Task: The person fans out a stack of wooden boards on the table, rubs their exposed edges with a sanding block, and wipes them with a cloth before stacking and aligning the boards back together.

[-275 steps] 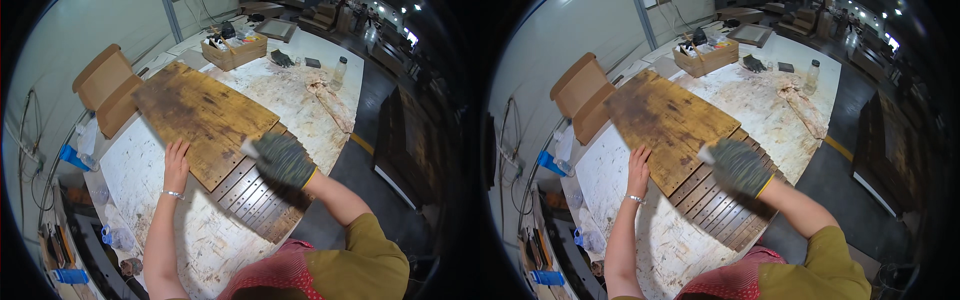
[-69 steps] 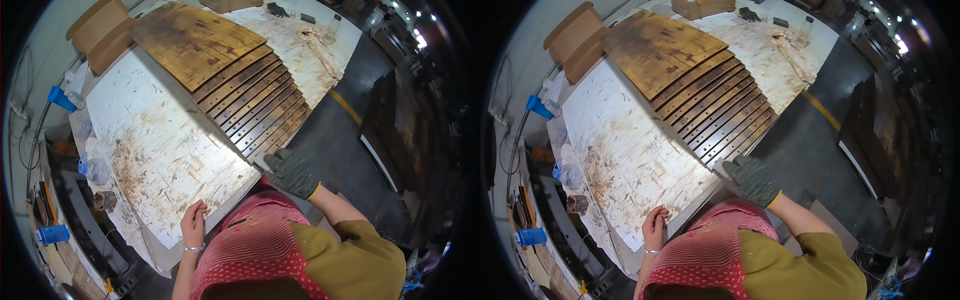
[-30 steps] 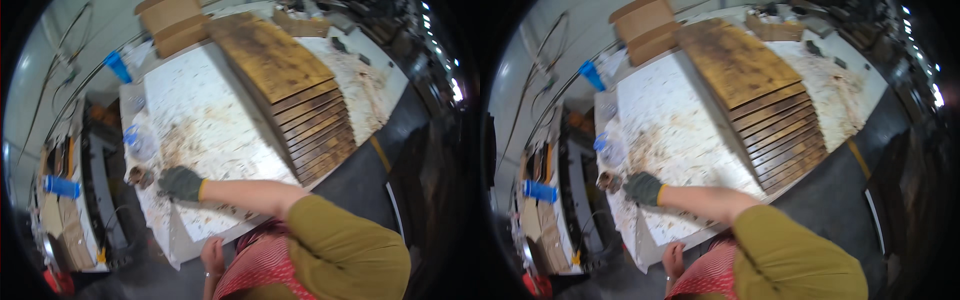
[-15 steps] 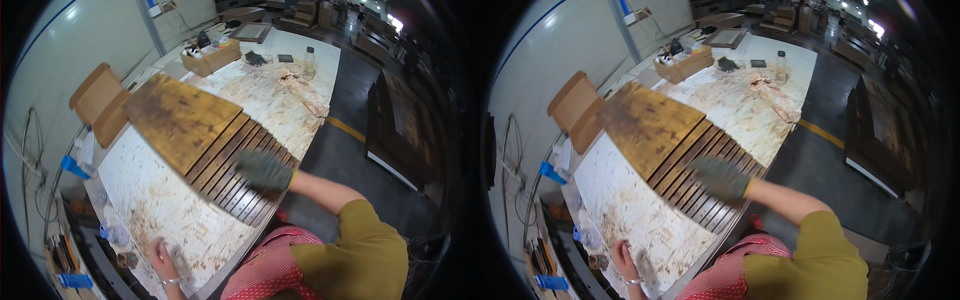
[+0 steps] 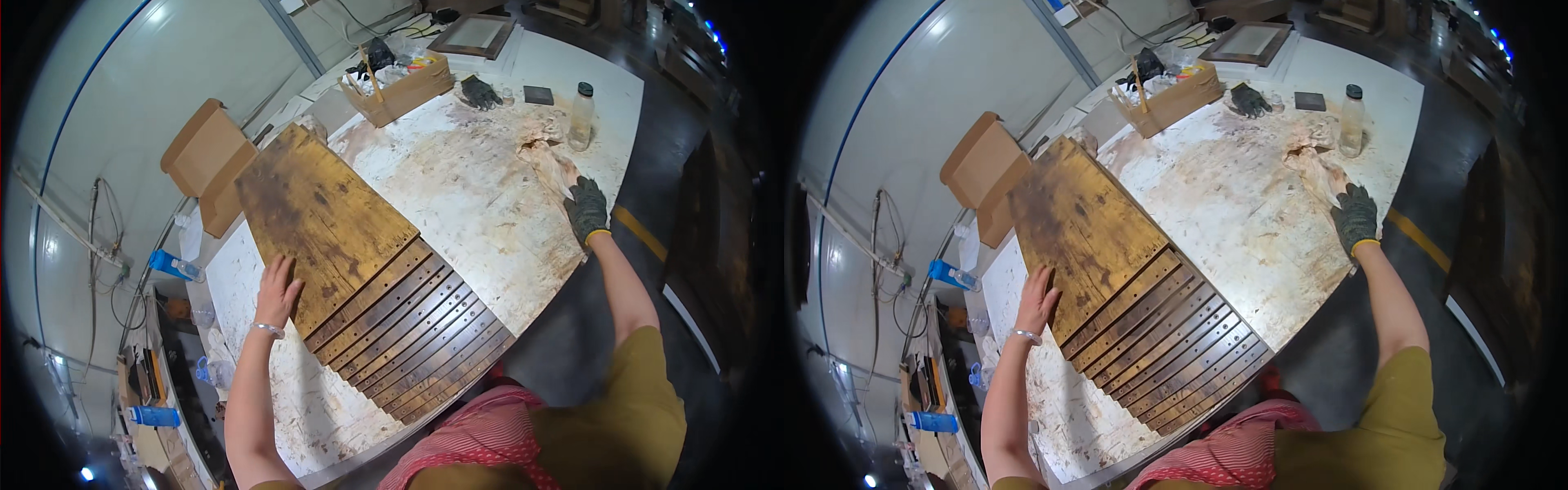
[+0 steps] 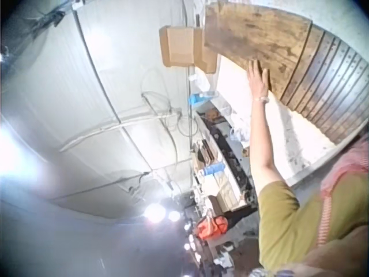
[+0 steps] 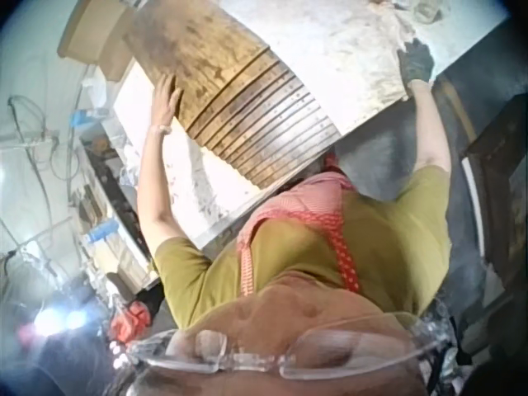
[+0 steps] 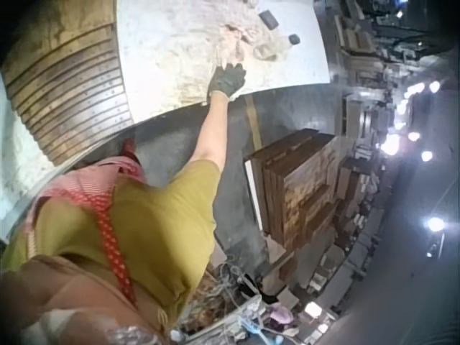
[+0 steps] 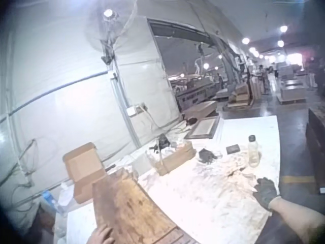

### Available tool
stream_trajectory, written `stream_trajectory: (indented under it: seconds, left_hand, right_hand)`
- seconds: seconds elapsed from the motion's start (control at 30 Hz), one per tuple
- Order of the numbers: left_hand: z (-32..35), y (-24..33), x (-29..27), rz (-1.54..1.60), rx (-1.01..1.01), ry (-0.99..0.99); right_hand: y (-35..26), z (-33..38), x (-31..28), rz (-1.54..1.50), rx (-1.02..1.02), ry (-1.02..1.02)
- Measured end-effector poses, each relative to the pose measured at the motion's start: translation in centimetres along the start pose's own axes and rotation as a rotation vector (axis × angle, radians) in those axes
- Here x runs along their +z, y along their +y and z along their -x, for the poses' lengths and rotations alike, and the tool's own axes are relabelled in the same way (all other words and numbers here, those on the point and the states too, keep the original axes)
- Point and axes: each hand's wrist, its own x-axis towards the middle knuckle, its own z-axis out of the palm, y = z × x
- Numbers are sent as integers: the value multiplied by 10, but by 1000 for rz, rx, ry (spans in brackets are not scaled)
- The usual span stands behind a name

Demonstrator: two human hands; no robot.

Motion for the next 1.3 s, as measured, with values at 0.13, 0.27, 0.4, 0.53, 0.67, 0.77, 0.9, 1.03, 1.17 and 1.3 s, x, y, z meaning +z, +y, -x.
stream_trajectory:
  seconds: [0.13, 0.27, 0.4, 0.53, 0.67, 0.77, 0.9, 1.03, 1.17, 1.3]
  left_hand:
    - [8, -10, 15, -44, -48, -28]
    - [9, -4, 7, -66, -94, -46]
    - [2, 0, 14, -84, -48, -46]
    - [1, -1, 19, -98, -3, -8]
    - [1, 0, 18, -127, 15, 47]
    - [7, -2, 1, -255, 25, 7]
    - [-16, -17, -19, -32, 66, 35]
    - [-30, -4, 11, 5, 298, 169]
    - [-29, 9, 18, -42, 260, 105]
    - [-16, -9, 20, -51, 205, 40]
  right_hand:
    - [-43, 22, -38, 15, -785, -207]
    - [-86, 37, -71, -109, -859, -464]
    - [-94, -3, -33, -196, -619, -35]
    - [-75, -32, 9, 13, -97, 26]
    - [-63, -23, 67, -242, -544, 65]
    - [-123, 48, -13, -559, -437, -190]
    - [-127, 98, -32, -313, -569, -128]
    - [-131, 129, -2, -253, -600, 9]
    - [-142, 102, -29, -599, -171, 103]
    - [-315, 160, -111, -471, -930, 358]
